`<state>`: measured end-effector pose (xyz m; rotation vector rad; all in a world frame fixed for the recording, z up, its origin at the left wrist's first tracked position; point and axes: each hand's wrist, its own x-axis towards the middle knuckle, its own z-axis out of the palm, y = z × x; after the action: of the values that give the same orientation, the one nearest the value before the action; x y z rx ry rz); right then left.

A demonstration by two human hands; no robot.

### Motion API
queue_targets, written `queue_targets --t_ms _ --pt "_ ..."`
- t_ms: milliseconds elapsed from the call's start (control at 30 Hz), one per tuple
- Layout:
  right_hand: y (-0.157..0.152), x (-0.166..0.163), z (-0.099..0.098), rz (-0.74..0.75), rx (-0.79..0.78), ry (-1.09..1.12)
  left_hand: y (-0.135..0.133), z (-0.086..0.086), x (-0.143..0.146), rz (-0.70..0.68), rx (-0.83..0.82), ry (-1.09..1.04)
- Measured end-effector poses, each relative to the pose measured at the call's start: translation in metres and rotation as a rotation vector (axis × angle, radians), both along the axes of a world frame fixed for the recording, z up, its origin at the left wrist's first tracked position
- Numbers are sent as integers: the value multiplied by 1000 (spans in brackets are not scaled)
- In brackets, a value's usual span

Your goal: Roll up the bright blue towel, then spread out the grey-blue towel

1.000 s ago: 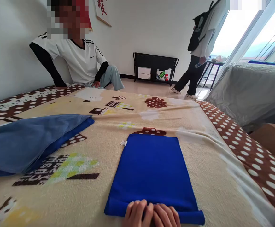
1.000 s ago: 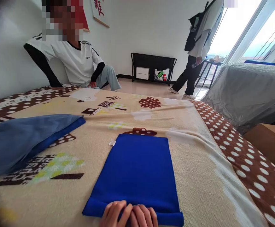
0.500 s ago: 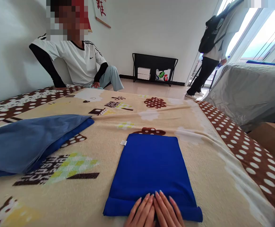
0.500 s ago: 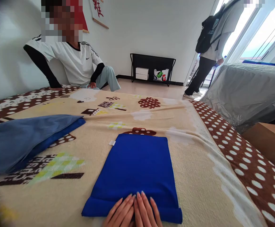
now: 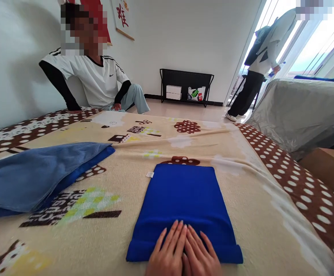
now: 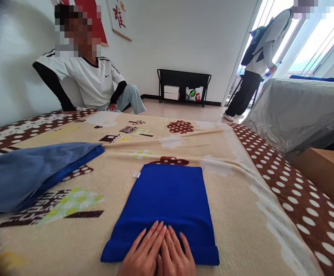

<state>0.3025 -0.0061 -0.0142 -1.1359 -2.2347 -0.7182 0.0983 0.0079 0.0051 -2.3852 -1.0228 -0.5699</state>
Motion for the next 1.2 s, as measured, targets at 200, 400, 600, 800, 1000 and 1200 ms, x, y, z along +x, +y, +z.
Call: queue_targets --t_ms 200,400,600,800,1000,1200 --pt "-5 77 4 -216 -75 -75 7 -12 -72 230 -92 -37" --pt "-21 126 -8 -197 -122 -32 3 -5 -124 104 -155 -115" --pt "-24 145 -6 -105 -245 -16 -5 7 -128 48 -268 -146" --pt "-26 124 -10 -351 -298 142 -9 -5 -114 278 -201 -203" --pt "-11 28 -8 -116 -93 202 -12 -8 -22 254 -11 -212" --pt "10 22 2 -140 -153 61 13 -8 10 123 -124 -125"
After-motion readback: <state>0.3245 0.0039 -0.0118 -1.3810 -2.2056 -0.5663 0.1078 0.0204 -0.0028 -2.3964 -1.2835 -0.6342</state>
